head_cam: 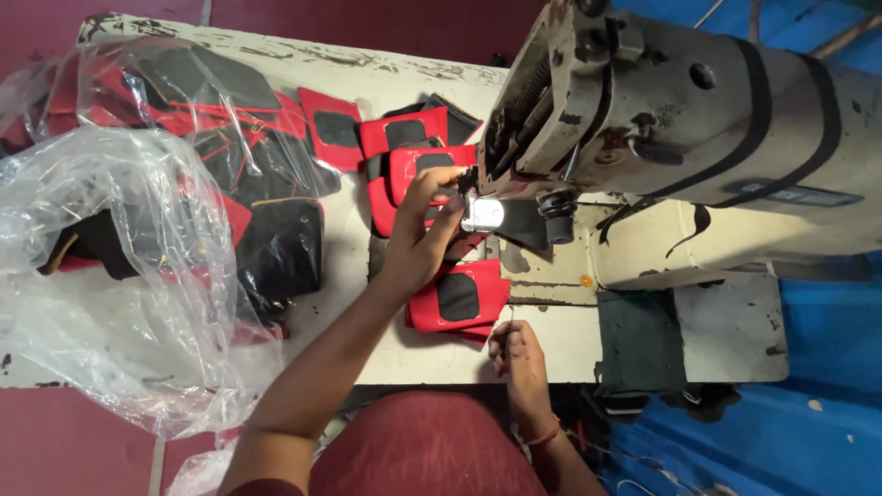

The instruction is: The person sews red and black fabric pieces using a sewing machine, aligning each piece under the needle, stitching, and then cutting the thread. The person repeats this process for multiple pieces, stacking the finished items on the table.

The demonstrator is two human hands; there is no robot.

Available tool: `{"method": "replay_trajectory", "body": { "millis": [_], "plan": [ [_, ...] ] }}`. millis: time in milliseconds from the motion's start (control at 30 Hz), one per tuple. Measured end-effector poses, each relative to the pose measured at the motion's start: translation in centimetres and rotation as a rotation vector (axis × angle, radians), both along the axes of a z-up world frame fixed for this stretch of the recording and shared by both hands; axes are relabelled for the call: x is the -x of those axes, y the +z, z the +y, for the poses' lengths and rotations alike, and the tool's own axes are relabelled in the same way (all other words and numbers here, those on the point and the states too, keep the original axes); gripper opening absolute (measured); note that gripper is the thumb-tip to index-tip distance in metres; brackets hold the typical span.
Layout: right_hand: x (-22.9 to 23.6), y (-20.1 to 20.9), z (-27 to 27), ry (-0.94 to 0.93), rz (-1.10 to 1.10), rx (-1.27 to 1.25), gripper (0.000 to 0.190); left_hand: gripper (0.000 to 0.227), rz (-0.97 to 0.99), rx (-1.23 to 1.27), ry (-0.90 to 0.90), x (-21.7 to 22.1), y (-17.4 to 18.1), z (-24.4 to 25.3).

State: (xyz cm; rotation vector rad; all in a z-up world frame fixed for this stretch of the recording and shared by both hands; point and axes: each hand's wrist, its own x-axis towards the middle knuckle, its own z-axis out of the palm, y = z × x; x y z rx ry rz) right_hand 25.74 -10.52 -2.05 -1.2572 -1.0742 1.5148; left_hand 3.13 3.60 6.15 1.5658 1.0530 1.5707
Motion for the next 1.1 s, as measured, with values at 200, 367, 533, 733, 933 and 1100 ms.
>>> {"method": "replay_trajectory", "body": {
  "millis": [200, 367, 533, 733, 933, 1100],
  "plan": [
    [0.5, 0.9, 0.7, -0.005, 0.003, -0.096, 0.033, 0.019, -0.011, -0.112, 0.03, -0.2, 0.2, 2.7],
    [0.3, 0.0, 1.0, 0.02, 0.008, -0.114, 0.031, 0.016, 0.056, -0.199, -0.041, 1.8, 1.4, 3.8],
    [0.0, -0.3, 0.7, 0.01, 0.024, -0.109, 0.029, 0.018, 0.283, -0.265, 0.366, 0.5, 2.8, 0.3],
    [0.2, -0.3, 0.8, 0.011, 0.026, -0.093, 0.028, 0.035, 0.344, -0.324, 0.502, -1.8, 2.6, -0.3],
    [0.2, 0.1, 0.7, -0.018, 0.068, -0.099, 0.025, 0.022, 0.339, -0.347, 0.526, -1.7, 1.7, -0.5],
    [-0.6, 2.5, 1.4, -0.082, 0.046, -0.214, 0.022, 0.011, 0.215, -0.306, 0.2, 0.6, 1.2, -2.5]
  ]
}}
